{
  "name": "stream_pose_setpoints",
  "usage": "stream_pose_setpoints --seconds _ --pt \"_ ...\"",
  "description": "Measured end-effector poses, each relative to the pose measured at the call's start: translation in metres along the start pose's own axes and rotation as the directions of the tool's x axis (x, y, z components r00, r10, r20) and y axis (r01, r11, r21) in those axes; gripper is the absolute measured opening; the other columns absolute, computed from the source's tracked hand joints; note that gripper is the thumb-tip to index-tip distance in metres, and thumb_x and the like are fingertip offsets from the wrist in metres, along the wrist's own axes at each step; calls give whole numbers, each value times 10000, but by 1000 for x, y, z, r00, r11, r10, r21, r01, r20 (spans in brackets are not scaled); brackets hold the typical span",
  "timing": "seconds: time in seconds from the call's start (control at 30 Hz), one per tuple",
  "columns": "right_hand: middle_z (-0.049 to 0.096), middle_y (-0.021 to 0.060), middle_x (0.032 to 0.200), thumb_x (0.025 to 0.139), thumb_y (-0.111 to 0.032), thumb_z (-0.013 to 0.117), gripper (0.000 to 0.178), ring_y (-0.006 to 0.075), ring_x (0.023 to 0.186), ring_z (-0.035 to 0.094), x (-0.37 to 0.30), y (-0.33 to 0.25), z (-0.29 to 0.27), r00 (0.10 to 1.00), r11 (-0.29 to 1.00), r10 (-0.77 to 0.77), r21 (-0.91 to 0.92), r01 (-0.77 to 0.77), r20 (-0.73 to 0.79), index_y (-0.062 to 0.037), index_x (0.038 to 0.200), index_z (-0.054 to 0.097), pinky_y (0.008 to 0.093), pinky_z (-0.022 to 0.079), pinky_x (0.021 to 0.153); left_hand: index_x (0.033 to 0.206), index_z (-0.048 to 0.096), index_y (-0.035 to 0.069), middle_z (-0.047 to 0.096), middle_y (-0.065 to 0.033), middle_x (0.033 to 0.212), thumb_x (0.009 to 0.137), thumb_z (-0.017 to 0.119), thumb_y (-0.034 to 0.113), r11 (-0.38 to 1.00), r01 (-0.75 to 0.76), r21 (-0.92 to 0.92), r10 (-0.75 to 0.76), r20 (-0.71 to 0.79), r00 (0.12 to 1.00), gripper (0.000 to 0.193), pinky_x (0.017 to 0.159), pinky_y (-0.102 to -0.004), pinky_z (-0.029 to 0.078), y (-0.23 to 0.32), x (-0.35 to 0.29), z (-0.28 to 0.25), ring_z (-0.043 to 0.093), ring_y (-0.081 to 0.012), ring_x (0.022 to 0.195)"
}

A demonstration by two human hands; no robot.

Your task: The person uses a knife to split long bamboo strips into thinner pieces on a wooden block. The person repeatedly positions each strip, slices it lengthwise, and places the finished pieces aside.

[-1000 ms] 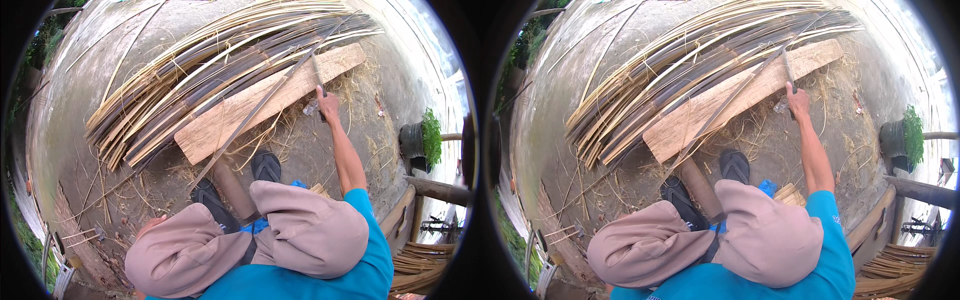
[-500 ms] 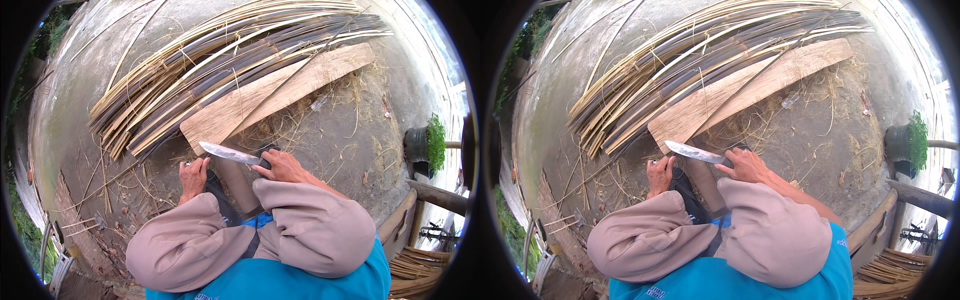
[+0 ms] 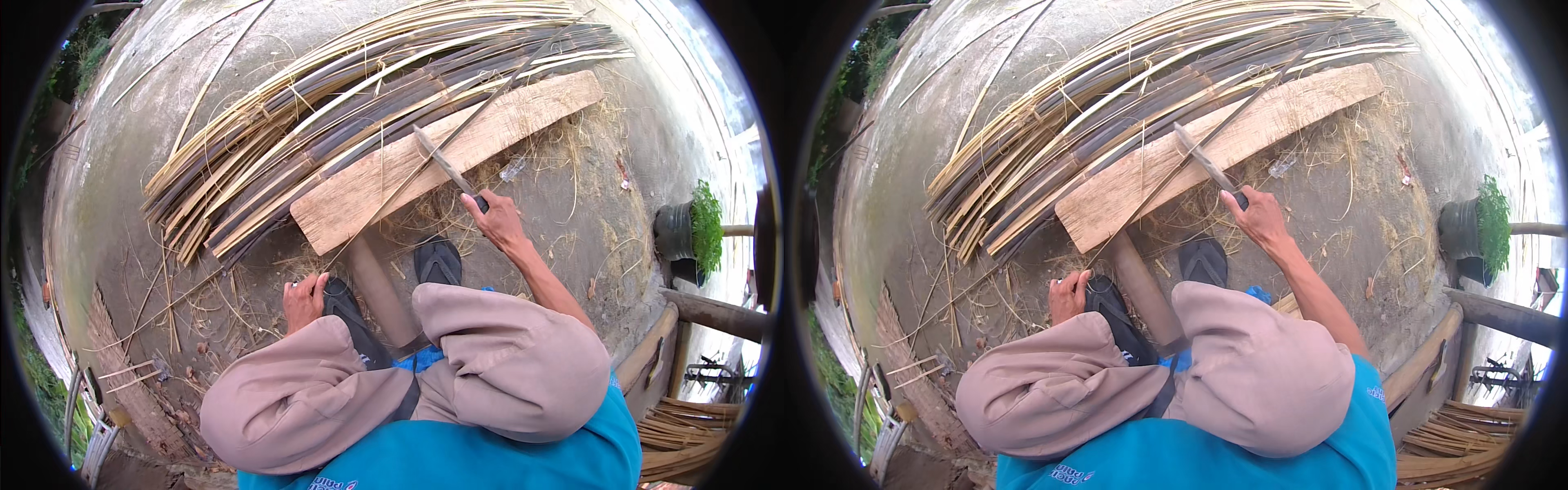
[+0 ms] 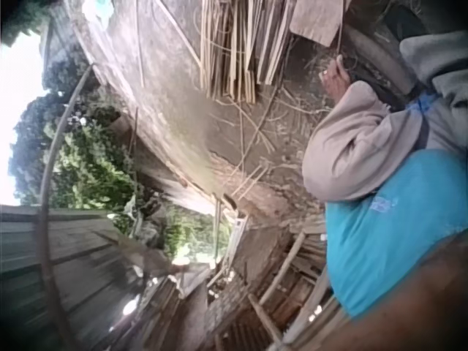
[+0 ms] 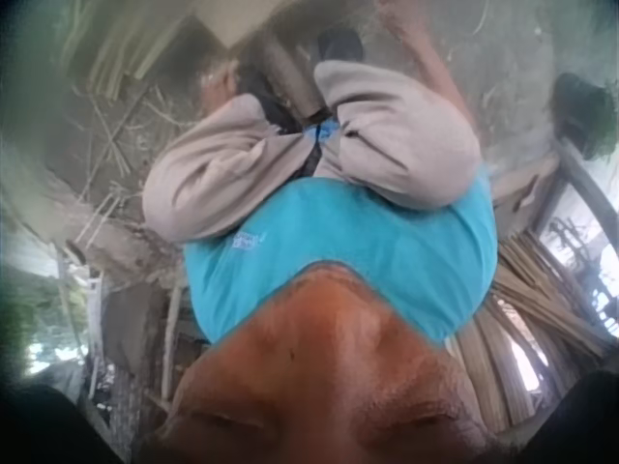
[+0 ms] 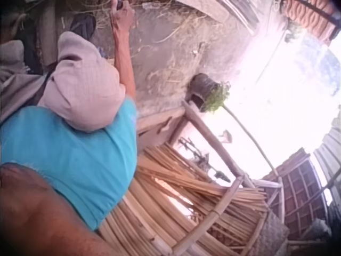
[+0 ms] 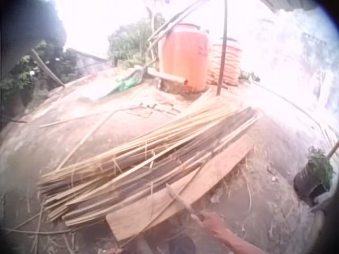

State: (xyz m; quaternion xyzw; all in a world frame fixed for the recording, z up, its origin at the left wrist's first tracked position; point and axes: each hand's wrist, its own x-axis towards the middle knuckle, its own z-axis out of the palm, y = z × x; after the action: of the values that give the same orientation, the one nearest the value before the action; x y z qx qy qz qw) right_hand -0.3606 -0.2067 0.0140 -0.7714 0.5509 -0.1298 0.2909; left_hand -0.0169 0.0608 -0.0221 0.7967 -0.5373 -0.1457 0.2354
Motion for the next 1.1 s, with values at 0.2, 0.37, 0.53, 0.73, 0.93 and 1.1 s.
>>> stream_pose_setpoints --seconds 0.2,0.37,0.53,0.73,0.93,1.1 --pt "644 185 624 980 -586 633 618 359 623 681 48 61 -35 995 990 2 -142 -16 -98 -10 756 640 481 524 610 718 548 50 547 -159 629 1032 638 333 991 63 120 -83 174 981 432 700 -448 387 -62 -57 -45 522 -327 588" --pt "670 200 660 984 -597 611 618 339 655 709 93 79 -60 977 975 14 -214 -60 -212 -3 838 702 475 535 623 893 665 29 626 -115 715 1020 660 366 825 565 -24 -497 447 744 361 705 -413 461 -95 -84 -73 601 -207 679" --pt "630 235 625 991 -587 613 669 331 604 658 94 53 -41 998 985 3 -171 -14 -62 60 837 680 468 515 610 1014 696 15 662 -89 786 1016 667 386 690 696 -198 -447 640 625 372 717 -379 497 -100 -87 -114 623 -170 749" --pt "579 227 582 1002 -538 636 634 304 518 532 68 22 8 997 979 80 188 -79 3 82 876 670 442 470 560 1206 693 19 710 -55 939 1034 620 482 877 387 -285 -106 671 734 499 756 -296 516 -29 34 -47 612 -118 802" --pt "594 235 594 985 -524 660 579 343 548 577 -31 -37 27 956 984 -164 109 141 243 41 860 647 479 484 588 836 675 64 578 -166 594 1044 572 478 964 238 -121 -201 261 944 475 600 -468 445 31 41 4 592 -311 562" --pt "617 230 620 983 -532 656 571 371 578 616 -22 -1 28 937 941 -331 -34 337 111 12 816 618 493 502 605 785 604 84 638 -204 699 1054 560 459 989 140 42 -142 43 989 464 593 -524 450 6 -5 5 631 -445 673"
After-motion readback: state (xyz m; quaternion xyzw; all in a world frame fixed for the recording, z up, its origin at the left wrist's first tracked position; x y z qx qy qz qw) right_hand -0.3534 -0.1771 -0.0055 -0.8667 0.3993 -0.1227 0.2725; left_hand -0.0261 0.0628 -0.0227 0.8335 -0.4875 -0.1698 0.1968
